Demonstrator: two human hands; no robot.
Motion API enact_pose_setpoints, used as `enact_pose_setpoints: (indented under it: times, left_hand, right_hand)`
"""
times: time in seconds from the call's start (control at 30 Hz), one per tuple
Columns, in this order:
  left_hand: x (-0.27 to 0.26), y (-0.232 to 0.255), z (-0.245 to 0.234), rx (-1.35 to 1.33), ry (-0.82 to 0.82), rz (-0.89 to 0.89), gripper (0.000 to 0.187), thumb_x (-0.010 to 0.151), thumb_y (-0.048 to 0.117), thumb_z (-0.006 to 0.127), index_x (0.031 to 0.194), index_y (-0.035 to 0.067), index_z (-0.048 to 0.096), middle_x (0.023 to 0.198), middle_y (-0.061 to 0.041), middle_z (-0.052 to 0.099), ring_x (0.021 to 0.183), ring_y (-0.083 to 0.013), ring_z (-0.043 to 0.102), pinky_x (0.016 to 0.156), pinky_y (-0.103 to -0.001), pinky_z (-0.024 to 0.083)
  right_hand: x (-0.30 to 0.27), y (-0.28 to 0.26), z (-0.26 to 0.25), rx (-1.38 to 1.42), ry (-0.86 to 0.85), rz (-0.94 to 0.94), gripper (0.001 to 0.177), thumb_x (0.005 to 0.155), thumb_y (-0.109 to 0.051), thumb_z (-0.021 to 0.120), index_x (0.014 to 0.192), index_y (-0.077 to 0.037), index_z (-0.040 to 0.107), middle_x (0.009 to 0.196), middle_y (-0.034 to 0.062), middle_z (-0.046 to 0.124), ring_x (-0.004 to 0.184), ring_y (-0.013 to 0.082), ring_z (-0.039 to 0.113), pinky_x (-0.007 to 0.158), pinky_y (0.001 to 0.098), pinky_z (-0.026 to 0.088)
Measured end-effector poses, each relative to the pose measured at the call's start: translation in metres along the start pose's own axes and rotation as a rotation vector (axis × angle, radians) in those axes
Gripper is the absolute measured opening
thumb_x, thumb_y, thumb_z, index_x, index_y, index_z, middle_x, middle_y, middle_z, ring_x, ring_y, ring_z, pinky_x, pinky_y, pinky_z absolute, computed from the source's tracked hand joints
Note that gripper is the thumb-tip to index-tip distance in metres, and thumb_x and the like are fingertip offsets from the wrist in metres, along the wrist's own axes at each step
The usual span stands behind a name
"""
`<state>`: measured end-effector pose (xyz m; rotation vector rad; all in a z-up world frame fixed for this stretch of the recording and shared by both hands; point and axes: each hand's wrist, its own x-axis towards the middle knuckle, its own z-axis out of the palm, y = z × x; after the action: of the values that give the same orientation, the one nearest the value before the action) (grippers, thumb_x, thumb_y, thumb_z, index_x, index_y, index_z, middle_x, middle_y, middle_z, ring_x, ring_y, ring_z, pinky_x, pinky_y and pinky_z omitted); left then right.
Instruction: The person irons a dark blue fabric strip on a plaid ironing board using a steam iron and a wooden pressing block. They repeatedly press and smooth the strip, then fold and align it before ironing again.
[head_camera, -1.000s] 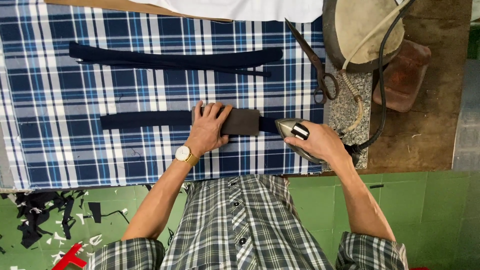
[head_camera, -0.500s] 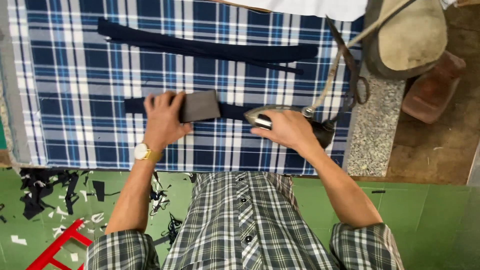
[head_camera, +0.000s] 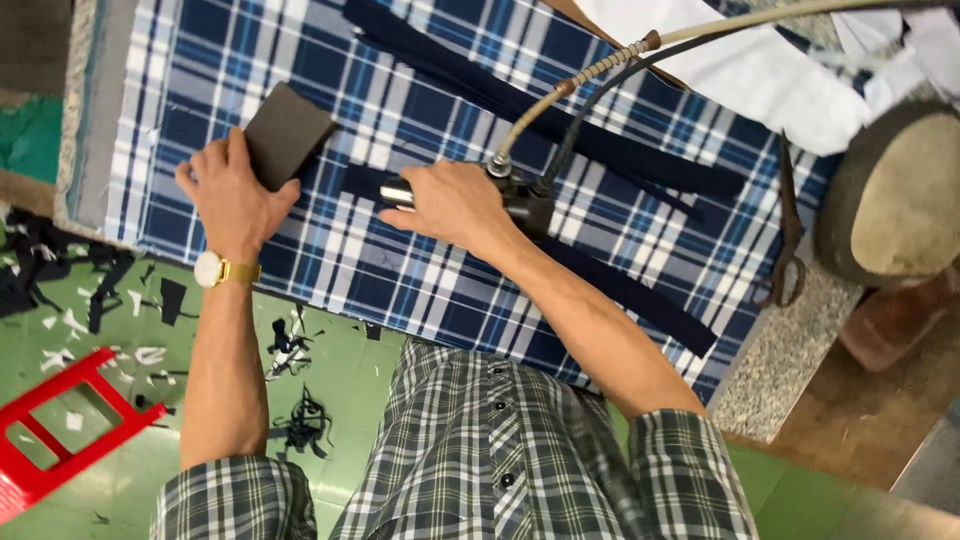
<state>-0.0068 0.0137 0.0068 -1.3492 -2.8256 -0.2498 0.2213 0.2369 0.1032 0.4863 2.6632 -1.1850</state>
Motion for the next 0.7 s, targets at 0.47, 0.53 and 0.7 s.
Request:
enact_pose_setpoints:
  times: [0.47,0.53,0.7]
  left_hand:
    - [0.004,0.005,-0.003,-0.138,-0.074,-0.097,0.095,0.071,0.038,0.085,0.148,-0.003,0.046,0.13,-0.024,0.051,0.118,-0.0441,0.051,0.099,-0.052,0.033]
    - [0.0,0.0,-0.003,-0.249,-0.02,-0.084,0.093,0.071,0.036,0.085,0.148,0.0,0.047,0.129,-0.022,0.048,0.118,-0.0431,0.047,0.1,-0.052,0.031]
    - [-0.001,0.034,-0.024,-0.356,-0.057,0.17,0.093,0.057,0.023,0.08,0.144,-0.001,0.056,0.129,-0.024,0.045,0.117,-0.0471,0.048,0.106,-0.056,0.031]
  right_hand:
    - [0.035,-0.006,0.021,-0.008,0.008,-0.015,0.064,0.089,-0.056,0.069,0.102,0.006,0.075,0.082,0.0247,0.074,0.072,0.0388,0.075,0.052,0.0459,0.06]
    - [0.012,0.002,0.018,0.006,0.021,0.02,0.063,0.09,-0.055,0.068,0.1,0.007,0.075,0.081,0.0255,0.074,0.071,0.039,0.074,0.051,0.0464,0.059]
    - [-0.063,0.041,0.009,0.026,-0.033,0.182,0.06,0.091,-0.056,0.065,0.099,0.002,0.075,0.08,0.0207,0.074,0.072,0.0372,0.075,0.058,0.0469,0.059]
